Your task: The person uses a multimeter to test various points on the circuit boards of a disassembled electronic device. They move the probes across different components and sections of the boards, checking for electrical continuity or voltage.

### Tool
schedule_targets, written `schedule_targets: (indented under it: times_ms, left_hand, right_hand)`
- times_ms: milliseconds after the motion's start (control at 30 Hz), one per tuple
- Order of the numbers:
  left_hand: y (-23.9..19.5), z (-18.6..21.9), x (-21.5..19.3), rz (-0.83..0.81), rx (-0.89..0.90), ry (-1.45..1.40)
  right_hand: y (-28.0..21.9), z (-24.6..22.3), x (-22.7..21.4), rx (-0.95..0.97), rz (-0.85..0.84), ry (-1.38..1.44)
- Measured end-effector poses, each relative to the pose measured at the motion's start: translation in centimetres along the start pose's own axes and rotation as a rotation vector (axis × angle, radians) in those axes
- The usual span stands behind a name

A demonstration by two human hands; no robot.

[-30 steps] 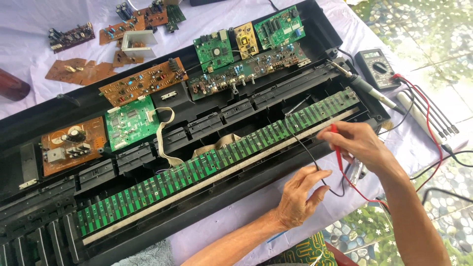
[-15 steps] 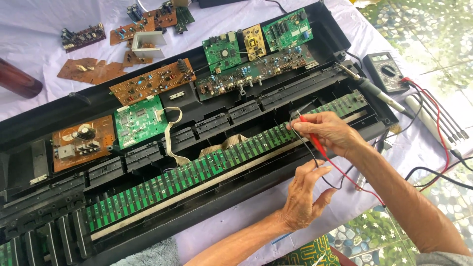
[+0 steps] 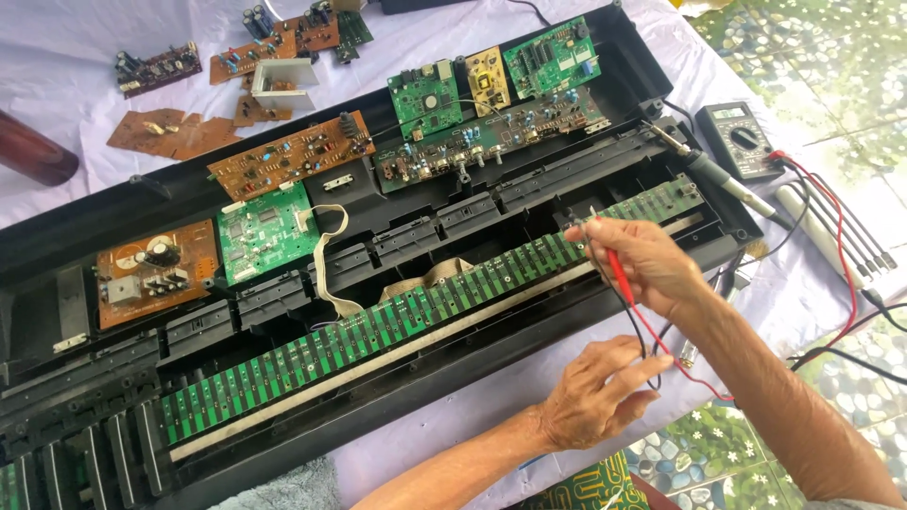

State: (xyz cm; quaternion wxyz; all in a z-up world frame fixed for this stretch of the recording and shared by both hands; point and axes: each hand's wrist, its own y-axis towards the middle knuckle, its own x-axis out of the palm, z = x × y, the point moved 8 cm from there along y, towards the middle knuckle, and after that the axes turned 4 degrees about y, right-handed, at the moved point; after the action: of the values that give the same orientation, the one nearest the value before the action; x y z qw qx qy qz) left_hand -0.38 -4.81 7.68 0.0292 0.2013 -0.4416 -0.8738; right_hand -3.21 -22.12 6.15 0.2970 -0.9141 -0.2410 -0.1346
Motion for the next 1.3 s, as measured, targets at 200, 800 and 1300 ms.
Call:
schedule_targets:
  times_ms: [200, 800, 1300]
  left_hand:
    - [-1.9, 2.0, 2.6, -0.184, 0.271, 0.077]
    - [-1.2, 0.0, 2.6, -0.076, 0.105, 0.157]
    - [-1.0, 0.2, 3.3, -0.263, 0.093, 0.194]
  right_hand:
    - [0.3, 2.5, -1.9, -0.006, 0.027, 0.049]
    - [-11.8, -14.9, -3.7, -0.522, 0.437, -0.906]
    - [7.0, -9.6, -10.0, -0.300, 0.236, -1.832]
